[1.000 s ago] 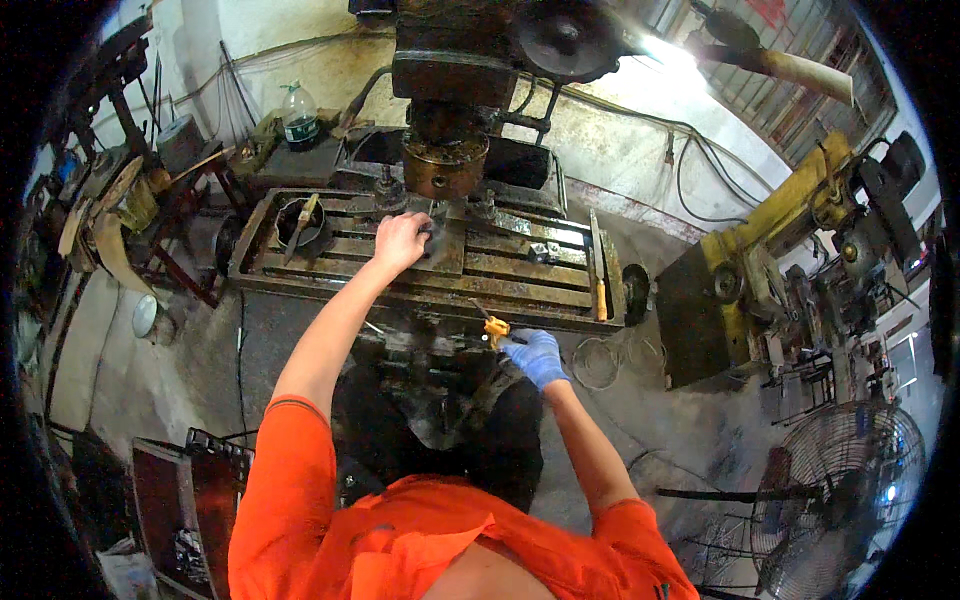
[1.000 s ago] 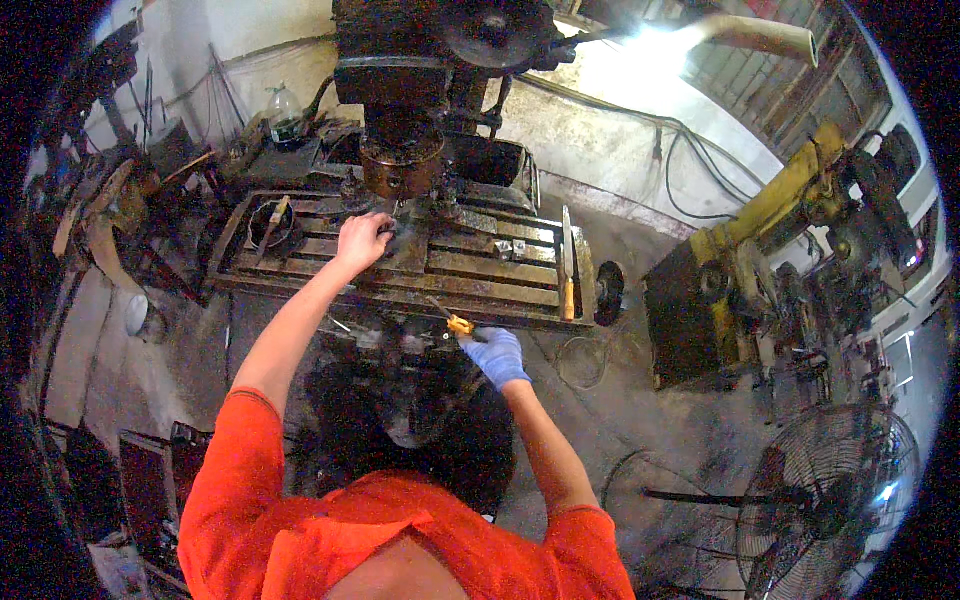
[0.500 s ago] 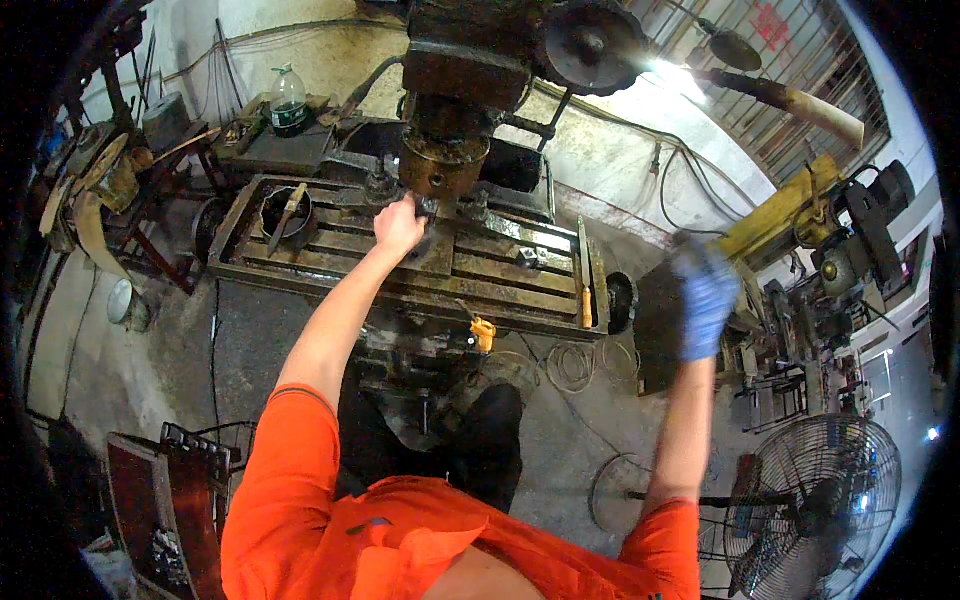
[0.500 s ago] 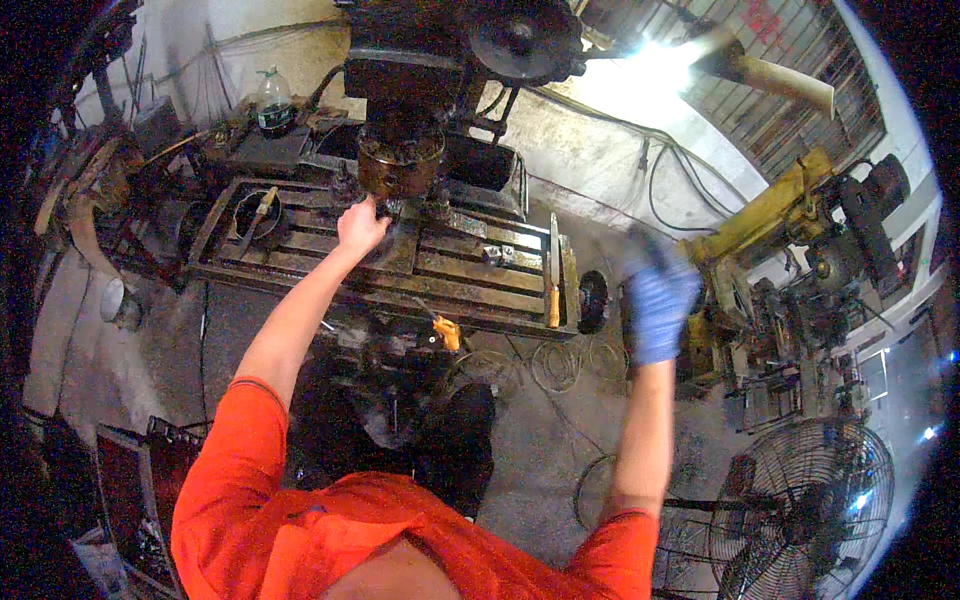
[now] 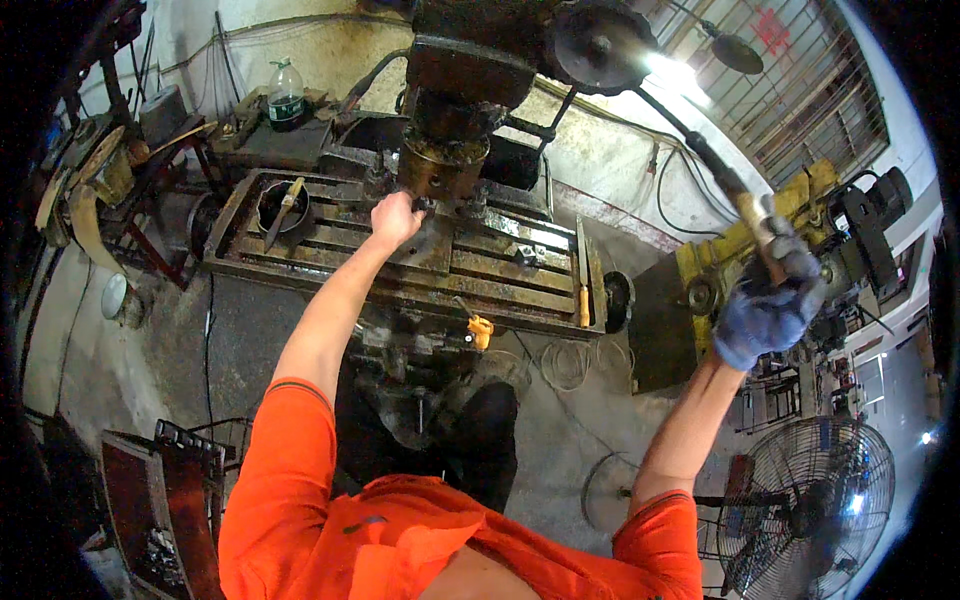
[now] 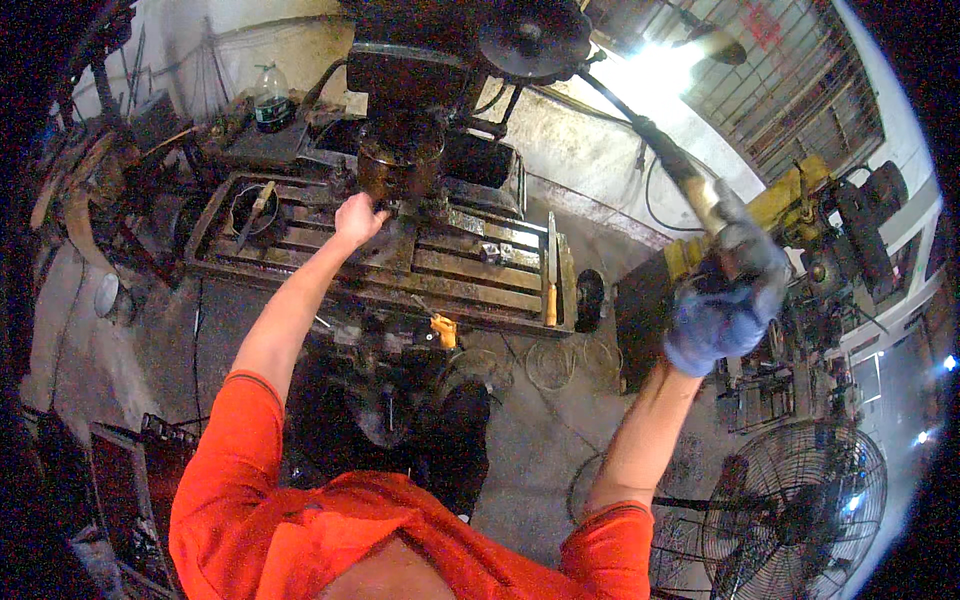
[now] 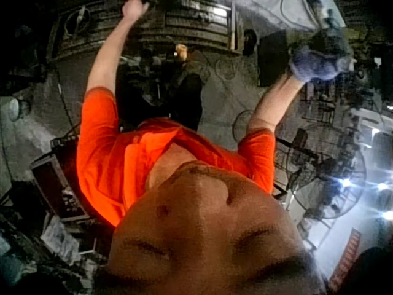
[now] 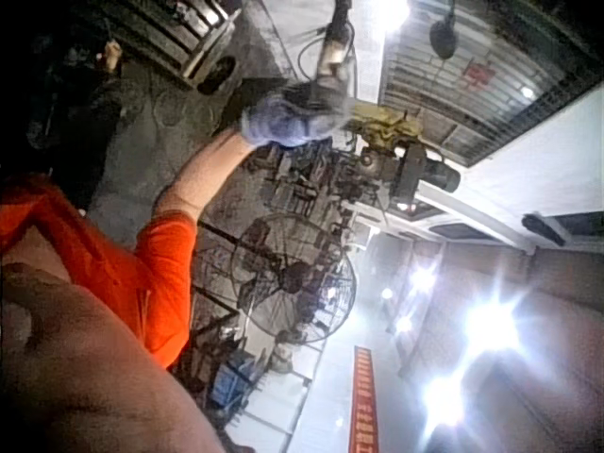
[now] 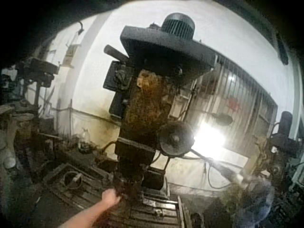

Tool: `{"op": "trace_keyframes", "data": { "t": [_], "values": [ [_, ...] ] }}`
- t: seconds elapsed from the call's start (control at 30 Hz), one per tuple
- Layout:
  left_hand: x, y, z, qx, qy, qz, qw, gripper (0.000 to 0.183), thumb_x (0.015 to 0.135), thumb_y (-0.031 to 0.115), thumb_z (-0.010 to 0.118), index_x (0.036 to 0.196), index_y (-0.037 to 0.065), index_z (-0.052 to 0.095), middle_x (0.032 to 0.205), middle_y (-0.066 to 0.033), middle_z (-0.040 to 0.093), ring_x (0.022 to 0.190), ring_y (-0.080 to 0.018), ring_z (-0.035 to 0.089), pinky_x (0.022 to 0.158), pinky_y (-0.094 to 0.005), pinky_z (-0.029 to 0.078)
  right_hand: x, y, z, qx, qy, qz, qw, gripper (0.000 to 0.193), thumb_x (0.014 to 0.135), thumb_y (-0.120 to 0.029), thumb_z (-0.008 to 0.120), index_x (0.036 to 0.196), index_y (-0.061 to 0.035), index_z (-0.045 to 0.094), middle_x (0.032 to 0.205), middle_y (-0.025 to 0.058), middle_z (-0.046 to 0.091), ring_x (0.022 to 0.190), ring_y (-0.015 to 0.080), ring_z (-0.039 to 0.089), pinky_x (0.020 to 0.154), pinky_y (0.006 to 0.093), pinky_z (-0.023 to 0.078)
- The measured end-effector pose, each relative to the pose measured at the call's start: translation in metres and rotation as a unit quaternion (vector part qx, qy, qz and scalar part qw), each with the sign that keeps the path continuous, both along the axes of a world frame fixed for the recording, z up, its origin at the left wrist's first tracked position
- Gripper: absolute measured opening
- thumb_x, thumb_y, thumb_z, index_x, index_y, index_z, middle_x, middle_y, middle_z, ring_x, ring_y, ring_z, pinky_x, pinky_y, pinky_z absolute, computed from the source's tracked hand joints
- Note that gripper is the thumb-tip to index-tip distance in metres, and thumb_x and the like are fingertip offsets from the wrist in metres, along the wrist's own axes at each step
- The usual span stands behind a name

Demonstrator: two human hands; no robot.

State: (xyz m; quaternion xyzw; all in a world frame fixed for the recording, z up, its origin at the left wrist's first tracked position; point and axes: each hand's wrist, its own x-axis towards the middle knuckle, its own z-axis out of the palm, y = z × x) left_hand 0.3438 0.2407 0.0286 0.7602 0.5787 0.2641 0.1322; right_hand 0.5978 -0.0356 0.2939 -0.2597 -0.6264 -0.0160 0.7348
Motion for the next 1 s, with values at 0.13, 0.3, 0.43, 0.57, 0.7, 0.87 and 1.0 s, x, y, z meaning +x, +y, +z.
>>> {"op": "trace_keyframes", "data": {
  "t": [0.13, 0.3, 0.43, 0.57, 0.7, 0.87, 1.0],
  "values": [
    [0.000, 0.001, 0.000, -0.021, -0.002, 0.015, 1.000, 0.032, 0.067, 0.031, 0.069, 0.081, 0.003, 0.061, 0.082, -0.0164, 0.062, 0.081, -0.0320, 0.060, 0.070, -0.0408, 0.048, -0.011, 0.000, -0.043, 0.024, -0.009, -0.096, 0.995, 0.038, 0.088, -0.034, 0.038, 0.066, -0.0032, 0.045, 0.073, 0.0113, 0.051, 0.086, 0.0303, 0.051, 0.093, 0.0476, 0.032],
    [0.001, 0.006, -0.009, -0.001, -0.006, 0.017, 1.000, 0.031, 0.068, 0.031, 0.068, 0.080, 0.003, 0.061, 0.083, -0.0166, 0.062, 0.082, -0.0320, 0.059, 0.071, -0.0413, 0.048, -0.019, 0.005, -0.028, 0.020, -0.027, -0.222, 0.975, 0.037, 0.089, -0.027, 0.037, 0.065, 0.0002, 0.046, 0.072, 0.0121, 0.054, 0.085, 0.0268, 0.056, 0.088, 0.0423, 0.037],
    [-0.009, -0.002, 0.002, -0.002, -0.007, -0.002, 1.000, 0.035, 0.069, 0.029, 0.067, 0.092, 0.003, 0.060, 0.086, -0.0171, 0.061, 0.086, -0.0326, 0.058, 0.073, -0.0415, 0.047, -0.018, 0.010, -0.042, 0.025, -0.014, -0.149, 0.988, 0.040, 0.090, -0.029, 0.037, 0.064, -0.0001, 0.046, 0.069, 0.0105, 0.051, 0.079, 0.0237, 0.054, 0.086, 0.0421, 0.038],
    [-0.055, -0.004, 0.002, 0.042, -0.084, -0.066, 0.993, 0.051, 0.070, 0.029, 0.065, 0.115, 0.010, 0.052, 0.091, -0.0172, 0.061, 0.087, -0.0337, 0.057, 0.074, -0.0418, 0.046, -0.024, 0.013, -0.045, 0.041, -0.020, -0.088, 0.995, 0.038, 0.087, -0.029, 0.042, 0.058, -0.0049, 0.038, 0.063, 0.0066, 0.043, 0.078, 0.0238, 0.051, 0.091, 0.0491, 0.035],
    [-0.125, -0.035, 0.019, 0.146, -0.051, 0.004, 0.988, 0.047, 0.073, 0.028, 0.062, 0.115, 0.011, 0.051, 0.086, -0.0151, 0.061, 0.078, -0.0337, 0.058, 0.070, -0.0417, 0.046, -0.026, 0.008, -0.048, 0.032, 0.083, -0.068, 0.994, 0.033, 0.085, -0.027, 0.042, 0.060, -0.0059, 0.037, 0.067, 0.0086, 0.048, 0.081, 0.0263, 0.052, 0.095, 0.0514, 0.032],
    [-0.201, -0.067, 0.033, 0.174, 0.090, 0.130, 0.972, 0.049, 0.075, 0.033, 0.060, 0.119, 0.014, 0.047, 0.093, -0.0145, 0.058, 0.081, -0.0318, 0.057, 0.071, -0.0416, 0.044, -0.030, 0.011, -0.048, 0.005, 0.080, -0.138, 0.987, 0.032, 0.086, -0.027, 0.042, 0.063, -0.0050, 0.040, 0.075, 0.0121, 0.053, 0.085, 0.0259, 0.051, 0.097, 0.0481, 0.030],
    [-0.221, -0.054, 0.006, 0.129, 0.192, 0.049, 0.972, 0.049, 0.078, 0.029, 0.057, 0.121, 0.010, 0.044, 0.085, -0.0174, 0.062, 0.079, -0.0339, 0.059, 0.075, -0.0453, 0.041, -0.024, 0.007, -0.051, -0.019, 0.147, -0.095, 0.984, 0.032, 0.087, -0.027, 0.042, 0.066, -0.0032, 0.045, 0.086, 0.0160, 0.057, 0.089, 0.0253, 0.051, 0.097, 0.0434, 0.030]
  ]
}}
